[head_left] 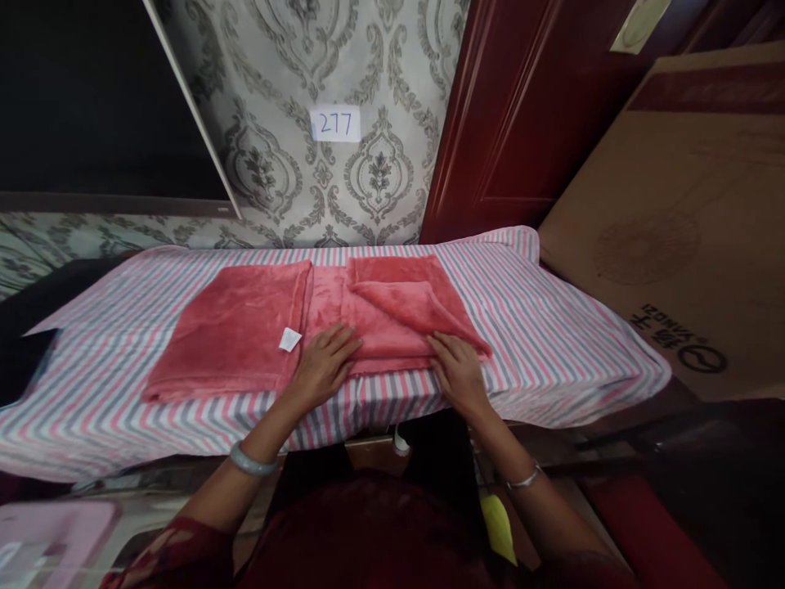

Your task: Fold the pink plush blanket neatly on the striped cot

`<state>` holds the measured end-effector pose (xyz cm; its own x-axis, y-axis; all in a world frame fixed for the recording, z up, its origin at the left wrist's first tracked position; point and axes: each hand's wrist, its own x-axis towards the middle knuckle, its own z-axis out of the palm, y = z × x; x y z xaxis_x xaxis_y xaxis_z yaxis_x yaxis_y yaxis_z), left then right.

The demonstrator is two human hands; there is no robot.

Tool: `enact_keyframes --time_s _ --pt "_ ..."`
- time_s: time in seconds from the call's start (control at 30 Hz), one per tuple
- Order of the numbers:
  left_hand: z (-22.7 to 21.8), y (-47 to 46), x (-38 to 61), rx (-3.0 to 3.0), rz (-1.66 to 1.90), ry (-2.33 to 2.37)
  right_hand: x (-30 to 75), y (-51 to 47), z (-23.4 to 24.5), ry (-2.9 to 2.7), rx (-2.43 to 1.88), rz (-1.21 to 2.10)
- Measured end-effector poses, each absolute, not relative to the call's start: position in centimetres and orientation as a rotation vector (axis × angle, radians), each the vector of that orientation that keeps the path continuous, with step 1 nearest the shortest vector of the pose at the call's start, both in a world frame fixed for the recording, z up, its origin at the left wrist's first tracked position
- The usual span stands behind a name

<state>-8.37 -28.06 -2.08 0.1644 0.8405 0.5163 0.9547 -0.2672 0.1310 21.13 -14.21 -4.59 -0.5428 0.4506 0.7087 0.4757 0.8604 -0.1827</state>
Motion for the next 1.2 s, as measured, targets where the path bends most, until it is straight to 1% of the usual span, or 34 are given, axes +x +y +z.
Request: enact_keyframes --time_s 0.13,0.23,0.37,0.53,0.6,0.73,0.83,0.97,1.2 --pt "-3.0 -28.6 -8.3 -2.327 -0.695 -1.802 20.7 -14.5 -6.3 -2.296 -0.604 -0.018" --pt "-3.5 -28.7 -8.3 -2.322 -0.716 -1.833 20.9 -14.6 -6.5 -2.288 -0.593 0.021" --pt "-3.5 -28.7 -8.1 -2.297 -0.767 -1.81 21.3 -14.3 -4.2 -2.183 -0.591 0.103" --pt "-3.4 -29.0 -8.0 -2.254 -0.842 -1.771 21.2 -10.7 -1.0 -2.037 -0.795 0.097" --pt "-3.4 -29.1 -8.0 -2.242 -0.857 -1.767 20.8 -8.3 -0.6 -2.07 -0.894 0.181" --pt "-3.3 -29.2 -7.9 -2.223 -0.865 -1.762 19.7 -4.1 -0.6 -2.238 -1.053 0.461" --pt "-3.3 -29.3 -7.9 -2.222 -0.86 -1.754 18.7 -3.0 -0.5 -2.32 -0.985 0.636" --pt "-3.4 -29.4 -7.9 -2.217 -0.861 -1.75 17.6 -3.7 -0.4 -2.298 -0.834 0.803" --pt "-3.7 -29.5 -7.9 -2.18 -0.929 -1.76 17.9 -6.4 -0.7 -1.988 -0.705 1.005"
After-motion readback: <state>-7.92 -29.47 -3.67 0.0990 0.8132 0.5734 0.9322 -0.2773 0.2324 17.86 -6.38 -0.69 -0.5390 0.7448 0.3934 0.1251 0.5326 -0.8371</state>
